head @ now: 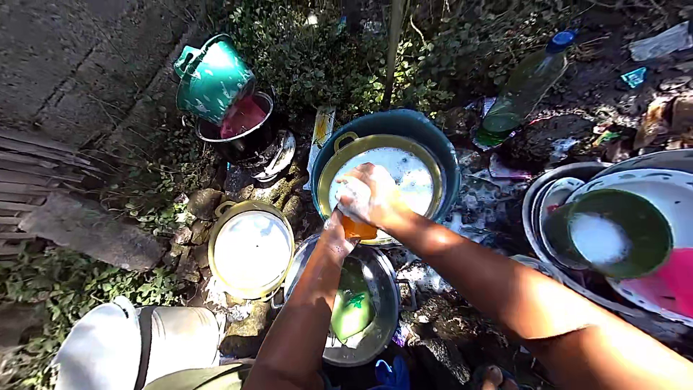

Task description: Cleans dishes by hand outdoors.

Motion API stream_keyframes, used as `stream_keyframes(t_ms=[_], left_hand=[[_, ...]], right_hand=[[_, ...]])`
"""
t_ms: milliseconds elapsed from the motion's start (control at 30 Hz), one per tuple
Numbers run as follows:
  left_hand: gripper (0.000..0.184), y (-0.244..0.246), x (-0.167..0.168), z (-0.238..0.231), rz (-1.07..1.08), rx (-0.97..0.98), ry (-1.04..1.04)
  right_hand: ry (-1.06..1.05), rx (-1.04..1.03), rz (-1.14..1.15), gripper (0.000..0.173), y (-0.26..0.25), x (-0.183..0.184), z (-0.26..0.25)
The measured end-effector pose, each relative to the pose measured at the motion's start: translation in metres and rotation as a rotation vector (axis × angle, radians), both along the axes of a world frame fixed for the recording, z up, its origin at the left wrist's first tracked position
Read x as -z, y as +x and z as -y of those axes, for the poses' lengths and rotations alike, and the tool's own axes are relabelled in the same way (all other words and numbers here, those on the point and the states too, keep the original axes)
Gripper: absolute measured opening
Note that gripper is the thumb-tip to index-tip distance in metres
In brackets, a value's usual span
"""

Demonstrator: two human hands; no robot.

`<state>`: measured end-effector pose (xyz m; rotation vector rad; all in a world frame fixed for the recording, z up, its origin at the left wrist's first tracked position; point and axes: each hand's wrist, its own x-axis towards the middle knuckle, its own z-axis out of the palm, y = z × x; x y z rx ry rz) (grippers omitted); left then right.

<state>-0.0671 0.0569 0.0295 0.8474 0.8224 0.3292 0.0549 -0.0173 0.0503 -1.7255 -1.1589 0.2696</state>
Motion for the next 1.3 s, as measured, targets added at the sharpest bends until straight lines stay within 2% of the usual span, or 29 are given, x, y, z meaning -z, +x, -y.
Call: stream_keyframes(t_ms=[33,67,167,233,300,333,400,433,533,600,667,700,767,833,867,900,967,1033,1100,1167,1300], left_hand=[[0.046,0.0,-0.001,0.005,-0.015,-0.091,-0.023],[0.05,-0.006,-0.006,0.007,-0.011,-0.126,-0.028],[0.051,-0.017,-0.013,0.005,-0.038,-0.185,0.115],[0.043,-0.001,-0.012,-0.001,-0.007,-0.2,0.202],[0.038,0.009,-0.009,-0.003,0.102,-0.135,0.178],[0.033,0.013,-0.009,0.0,0.138,-0.103,0.148],[0.042,0.022,-0.015,0.012,0.174,-0.045,0.123],[0.045,0.023,-0.017,0.013,0.181,-0.044,0.133],[0.043,0.016,-0.021,-0.005,0.163,-0.096,0.257],[0.047,0.007,-0.021,-0.024,0.135,-0.188,0.361],[0.055,0.012,-0.021,-0.043,0.271,-0.277,0.267],[0.057,0.016,-0.021,-0.049,0.384,-0.264,0.125],[0.06,0.02,-0.022,-0.046,0.513,-0.12,-0.114],[0.055,0.021,-0.027,-0.029,0.48,0.001,-0.111],[0.054,0.023,-0.033,-0.022,0.408,-0.003,-0.059],[0.056,0.024,-0.042,-0.016,0.32,-0.029,0.008],[0.061,0.026,-0.053,-0.014,0.187,-0.079,0.157],[0.051,0.028,-0.052,-0.024,0.164,-0.196,0.27],[0.048,0.032,-0.042,-0.048,0.204,-0.315,0.353],[0.051,0.041,-0.048,-0.07,0.185,-0.428,0.355],[0.061,0.057,-0.075,-0.142,0.077,-0.642,0.451]], right_hand=[[0.07,0.008,0.169,0.036,-0.019,0.015,-0.005],[0.145,-0.034,0.243,0.033,-0.035,0.025,-0.005],[0.395,-0.204,0.196,0.019,-0.054,0.045,0.007],[0.472,-0.125,0.077,0.017,-0.037,0.041,0.011],[0.388,0.025,-0.122,0.025,-0.013,0.029,0.008],[0.34,0.116,-0.292,0.027,-0.001,0.019,0.005],[0.283,0.265,-0.488,0.028,0.017,0.005,-0.003],[0.206,0.284,-0.469,0.031,0.014,0.001,-0.002],[0.073,0.136,-0.196,0.033,-0.02,0.003,0.001],[0.096,-0.016,-0.394,0.036,-0.043,0.008,0.002],[0.263,-0.017,-0.638,0.033,-0.049,0.006,-0.002],[0.373,0.016,-0.739,0.032,-0.044,0.007,-0.003],[0.452,0.078,-0.755,0.043,-0.017,0.007,-0.005],[0.394,0.069,-0.902,0.049,0.009,0.003,-0.014],[0.354,0.108,-0.926,0.042,0.012,0.001,-0.017],[0.264,0.181,-0.906,0.032,0.009,-0.002,-0.019],[0.118,0.241,-0.828,0.037,-0.004,0.001,-0.018],[0.16,0.249,-0.691,0.04,-0.031,-0.003,-0.018],[0.283,0.228,-0.736,0.031,-0.052,0.0,-0.03],[0.364,0.153,-0.732,0.027,-0.057,0.009,-0.047],[0.23,0.113,-0.716,0.034,-0.047,0.027,-0.054]])
